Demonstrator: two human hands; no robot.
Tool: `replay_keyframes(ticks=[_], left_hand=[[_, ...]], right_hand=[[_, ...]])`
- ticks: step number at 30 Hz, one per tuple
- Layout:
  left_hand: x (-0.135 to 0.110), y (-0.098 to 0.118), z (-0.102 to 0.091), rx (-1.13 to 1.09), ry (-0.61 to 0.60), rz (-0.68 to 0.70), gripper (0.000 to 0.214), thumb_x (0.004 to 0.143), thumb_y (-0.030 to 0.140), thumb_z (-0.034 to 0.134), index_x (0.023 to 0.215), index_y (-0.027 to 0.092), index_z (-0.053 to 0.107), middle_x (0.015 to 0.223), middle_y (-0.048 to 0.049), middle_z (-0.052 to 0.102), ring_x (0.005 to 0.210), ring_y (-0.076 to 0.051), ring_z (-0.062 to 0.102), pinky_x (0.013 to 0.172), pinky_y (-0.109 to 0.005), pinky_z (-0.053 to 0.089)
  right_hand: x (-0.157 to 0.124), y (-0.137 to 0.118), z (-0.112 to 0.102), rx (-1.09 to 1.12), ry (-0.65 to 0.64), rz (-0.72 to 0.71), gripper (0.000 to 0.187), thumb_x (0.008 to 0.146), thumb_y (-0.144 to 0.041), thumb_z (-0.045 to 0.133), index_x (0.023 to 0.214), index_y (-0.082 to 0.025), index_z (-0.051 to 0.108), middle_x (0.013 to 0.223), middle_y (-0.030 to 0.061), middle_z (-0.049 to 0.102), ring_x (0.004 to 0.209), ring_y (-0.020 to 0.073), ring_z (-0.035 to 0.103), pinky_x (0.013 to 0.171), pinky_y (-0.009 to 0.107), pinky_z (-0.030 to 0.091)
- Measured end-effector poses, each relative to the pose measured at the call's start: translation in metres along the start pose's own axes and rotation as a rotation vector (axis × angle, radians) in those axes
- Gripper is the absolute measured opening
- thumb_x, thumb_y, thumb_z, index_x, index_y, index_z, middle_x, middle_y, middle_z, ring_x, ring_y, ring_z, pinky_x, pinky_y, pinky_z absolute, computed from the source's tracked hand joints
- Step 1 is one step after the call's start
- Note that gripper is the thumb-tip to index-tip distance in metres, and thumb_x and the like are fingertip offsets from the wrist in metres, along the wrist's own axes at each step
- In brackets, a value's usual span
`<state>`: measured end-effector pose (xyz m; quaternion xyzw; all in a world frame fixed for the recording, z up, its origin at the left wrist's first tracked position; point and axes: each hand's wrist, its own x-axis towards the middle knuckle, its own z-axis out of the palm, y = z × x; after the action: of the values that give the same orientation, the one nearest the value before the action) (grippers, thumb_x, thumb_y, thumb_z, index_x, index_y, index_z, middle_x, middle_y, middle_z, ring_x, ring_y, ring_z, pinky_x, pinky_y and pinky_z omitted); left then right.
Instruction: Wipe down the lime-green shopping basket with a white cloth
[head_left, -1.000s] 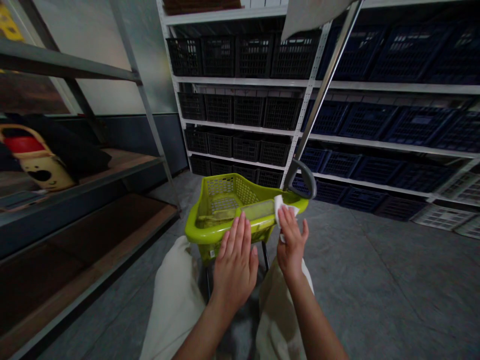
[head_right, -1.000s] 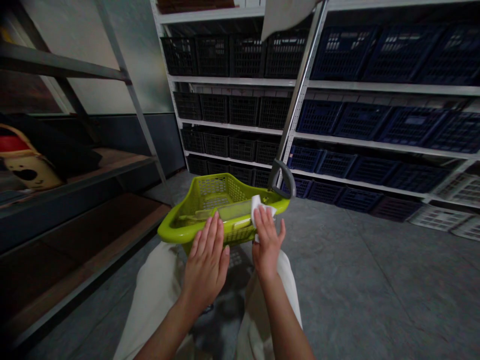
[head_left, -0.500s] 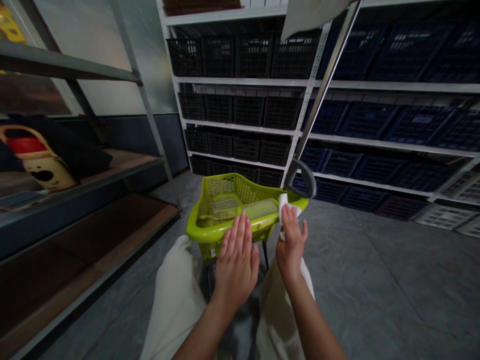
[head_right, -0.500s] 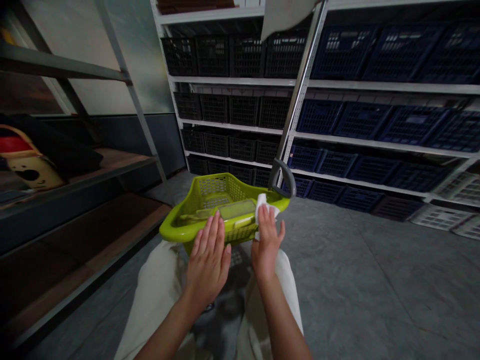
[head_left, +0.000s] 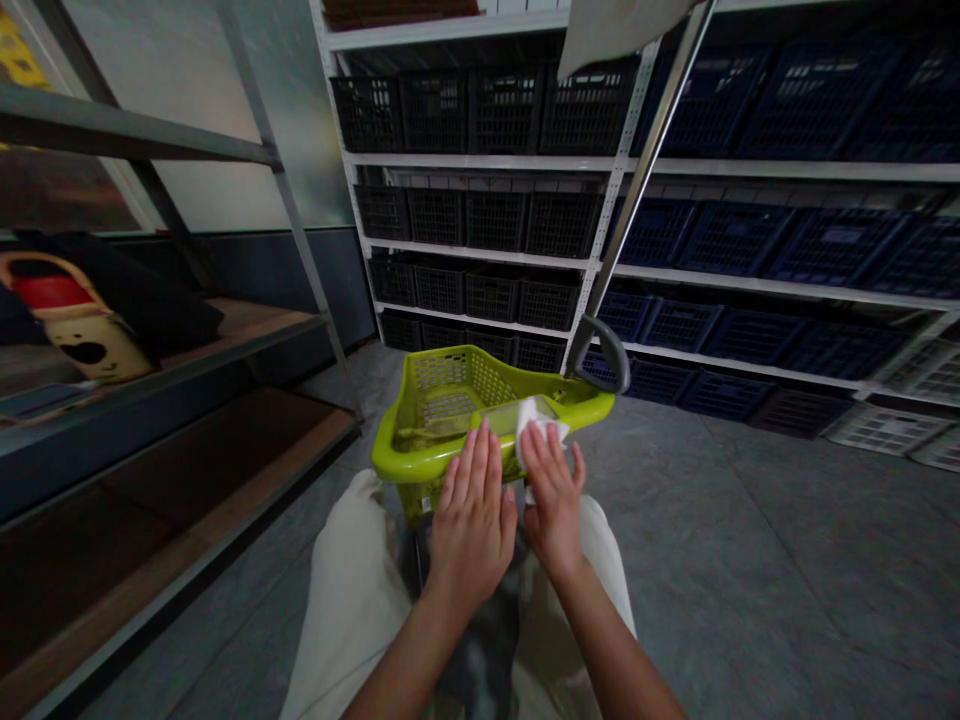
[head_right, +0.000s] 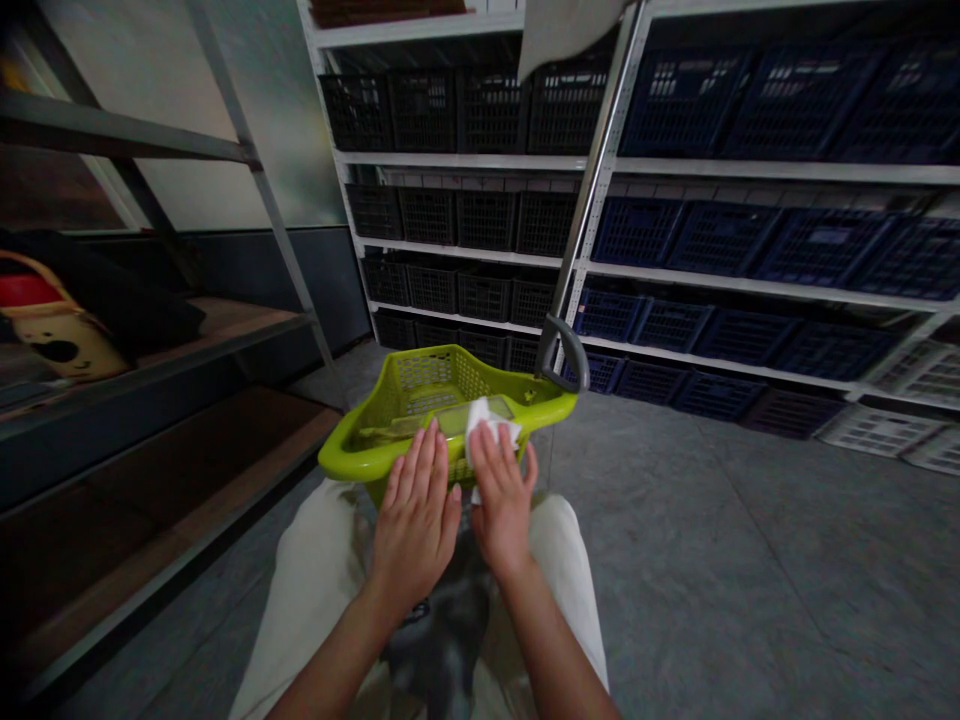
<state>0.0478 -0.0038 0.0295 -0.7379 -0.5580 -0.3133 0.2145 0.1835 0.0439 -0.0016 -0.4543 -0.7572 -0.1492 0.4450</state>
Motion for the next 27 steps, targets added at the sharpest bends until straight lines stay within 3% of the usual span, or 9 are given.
replay_keyframes(ticks=[2, 4, 8, 11, 15, 17, 20, 23, 27], left_hand=[[0.000, 0.000, 0.000, 0.003, 0.004, 0.003, 0.064, 0.097, 0.022, 0.038, 0.156, 0.006, 0.017, 0.162, -0.0146, 0.025, 0.152, -0.026, 0.020, 0.121, -0.042, 0.020], [0.000, -0.001, -0.001, 0.009, 0.006, 0.007, 0.064, 0.097, 0.021, 0.038, 0.156, 0.006, 0.017, 0.162, -0.0147, 0.025, 0.152, -0.026, 0.020, 0.121, -0.042, 0.020], [0.001, 0.001, -0.003, 0.008, 0.003, 0.017, 0.067, 0.097, 0.022, 0.038, 0.156, 0.004, 0.012, 0.162, -0.0152, 0.024, 0.152, -0.025, 0.020, 0.121, -0.041, 0.023], [0.002, 0.003, -0.002, 0.004, 0.007, 0.009, 0.067, 0.098, 0.023, 0.038, 0.157, 0.005, 0.011, 0.162, -0.0152, 0.024, 0.152, -0.025, 0.020, 0.121, -0.042, 0.024], [0.001, 0.003, 0.001, -0.006, 0.017, -0.006, 0.065, 0.097, 0.022, 0.036, 0.157, 0.007, 0.014, 0.162, -0.0146, 0.025, 0.151, -0.026, 0.020, 0.121, -0.043, 0.023], [0.000, 0.001, 0.000, -0.006, 0.015, -0.003, 0.064, 0.097, 0.022, 0.036, 0.157, 0.008, 0.016, 0.162, -0.0143, 0.026, 0.151, -0.026, 0.021, 0.120, -0.043, 0.023], [-0.001, -0.001, -0.001, 0.005, 0.012, 0.004, 0.065, 0.097, 0.021, 0.037, 0.156, 0.007, 0.017, 0.162, -0.0151, 0.026, 0.151, -0.027, 0.021, 0.120, -0.043, 0.023], [-0.001, -0.002, -0.002, 0.006, 0.022, 0.000, 0.064, 0.097, 0.022, 0.038, 0.156, 0.006, 0.018, 0.161, -0.0155, 0.027, 0.151, -0.027, 0.022, 0.120, -0.043, 0.022], [-0.001, -0.002, -0.001, -0.006, 0.026, -0.010, 0.062, 0.097, 0.021, 0.039, 0.155, 0.005, 0.023, 0.161, -0.0159, 0.029, 0.151, -0.026, 0.022, 0.121, -0.042, 0.020]], right_hand=[[-0.002, -0.008, -0.007, 0.041, -0.095, -0.169, 0.076, 0.085, -0.007, 0.038, 0.157, -0.025, 0.020, 0.154, 0.0063, 0.045, 0.150, 0.0197, 0.025, 0.121, 0.048, 0.014], [-0.002, 0.000, -0.010, 0.050, -0.108, -0.210, 0.076, 0.085, -0.007, 0.036, 0.157, -0.027, 0.022, 0.154, 0.0060, 0.044, 0.149, 0.0200, 0.028, 0.121, 0.050, 0.012], [0.005, 0.038, -0.003, -0.002, 0.100, 0.076, 0.075, 0.084, -0.007, 0.032, 0.155, -0.030, 0.027, 0.154, 0.0066, 0.045, 0.147, 0.0216, 0.034, 0.117, 0.053, 0.018], [0.007, 0.036, 0.001, -0.038, 0.170, 0.225, 0.073, 0.086, -0.007, 0.031, 0.155, -0.029, 0.026, 0.153, 0.0079, 0.046, 0.147, 0.0224, 0.034, 0.115, 0.052, 0.021], [0.004, -0.006, -0.007, 0.005, -0.024, -0.060, 0.070, 0.090, -0.010, 0.036, 0.156, -0.029, 0.026, 0.150, 0.0061, 0.050, 0.146, 0.0221, 0.035, 0.115, 0.047, 0.019], [0.003, -0.020, -0.013, 0.023, -0.045, -0.147, 0.065, 0.093, -0.013, 0.038, 0.155, -0.029, 0.028, 0.147, 0.0060, 0.054, 0.143, 0.0221, 0.040, 0.111, 0.043, 0.023], [0.005, -0.022, -0.017, -0.012, -0.019, -0.119, 0.058, 0.094, -0.021, 0.043, 0.151, -0.032, 0.038, 0.154, 0.0075, 0.044, 0.139, 0.0267, 0.042, 0.107, 0.045, 0.027], [0.008, -0.015, -0.018, -0.049, -0.022, -0.087, 0.056, 0.093, -0.029, 0.048, 0.147, -0.037, 0.043, 0.163, 0.0065, 0.028, 0.144, 0.0329, 0.034, 0.109, 0.051, 0.024], [0.012, -0.010, -0.017, -0.051, -0.122, -0.164, 0.060, 0.094, -0.027, 0.044, 0.152, -0.032, 0.034, 0.159, 0.0072, 0.037, 0.150, 0.0301, 0.022, 0.116, 0.055, 0.011]])
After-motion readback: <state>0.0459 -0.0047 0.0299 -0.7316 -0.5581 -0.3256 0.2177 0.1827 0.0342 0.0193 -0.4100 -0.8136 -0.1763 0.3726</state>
